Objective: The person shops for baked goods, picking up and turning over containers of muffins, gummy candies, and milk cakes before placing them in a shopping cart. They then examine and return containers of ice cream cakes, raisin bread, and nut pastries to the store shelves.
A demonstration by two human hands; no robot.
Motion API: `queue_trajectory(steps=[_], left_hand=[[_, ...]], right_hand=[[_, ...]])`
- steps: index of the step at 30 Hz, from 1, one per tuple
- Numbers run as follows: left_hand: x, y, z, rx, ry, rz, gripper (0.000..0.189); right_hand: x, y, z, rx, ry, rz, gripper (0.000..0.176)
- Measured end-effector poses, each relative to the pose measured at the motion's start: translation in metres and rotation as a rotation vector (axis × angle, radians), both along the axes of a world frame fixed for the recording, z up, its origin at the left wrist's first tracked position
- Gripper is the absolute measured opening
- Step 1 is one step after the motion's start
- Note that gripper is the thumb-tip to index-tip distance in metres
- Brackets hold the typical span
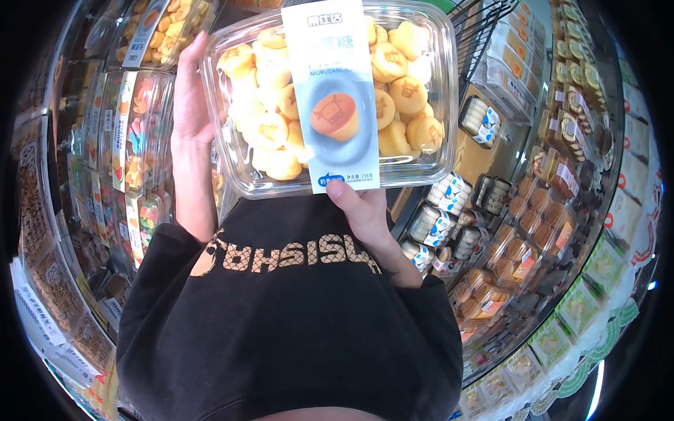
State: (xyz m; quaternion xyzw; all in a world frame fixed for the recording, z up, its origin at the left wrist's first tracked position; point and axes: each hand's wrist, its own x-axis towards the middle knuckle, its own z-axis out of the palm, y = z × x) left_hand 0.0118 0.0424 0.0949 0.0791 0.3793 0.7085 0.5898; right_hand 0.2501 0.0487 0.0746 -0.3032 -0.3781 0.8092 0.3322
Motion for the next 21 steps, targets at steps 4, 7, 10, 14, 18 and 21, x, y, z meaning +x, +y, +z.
queue_trajectory(steps=[4,7,10,14,18,21], left_hand=[[-0.003,0.002,-0.011,0.066,-0.007,-0.053,0.057],[-0.006,0.0,-0.013,0.099,-0.091,-0.07,0.054],[-0.002,0.0,-0.006,0.089,-0.079,-0.058,0.058],[0.004,0.0,0.003,-0.004,0.023,-0.012,0.066],[0.001,-0.003,-0.002,0.03,0.007,-0.011,0.066],[-0.006,-0.006,-0.01,0.228,-0.162,-0.103,0.05]], right_hand=[[-0.002,-0.001,-0.001,-0.04,-0.002,-0.006,0.052],[-0.006,-0.001,-0.002,-0.002,0.004,-0.021,0.054],[-0.005,-0.003,-0.005,-0.013,-0.001,-0.023,0.057],[-0.003,-0.002,-0.008,0.008,-0.006,-0.001,0.057],[-0.003,-0.001,-0.008,0.007,-0.026,0.009,0.057],[0.001,-0.003,-0.011,-0.002,-0.038,0.008,0.059]])
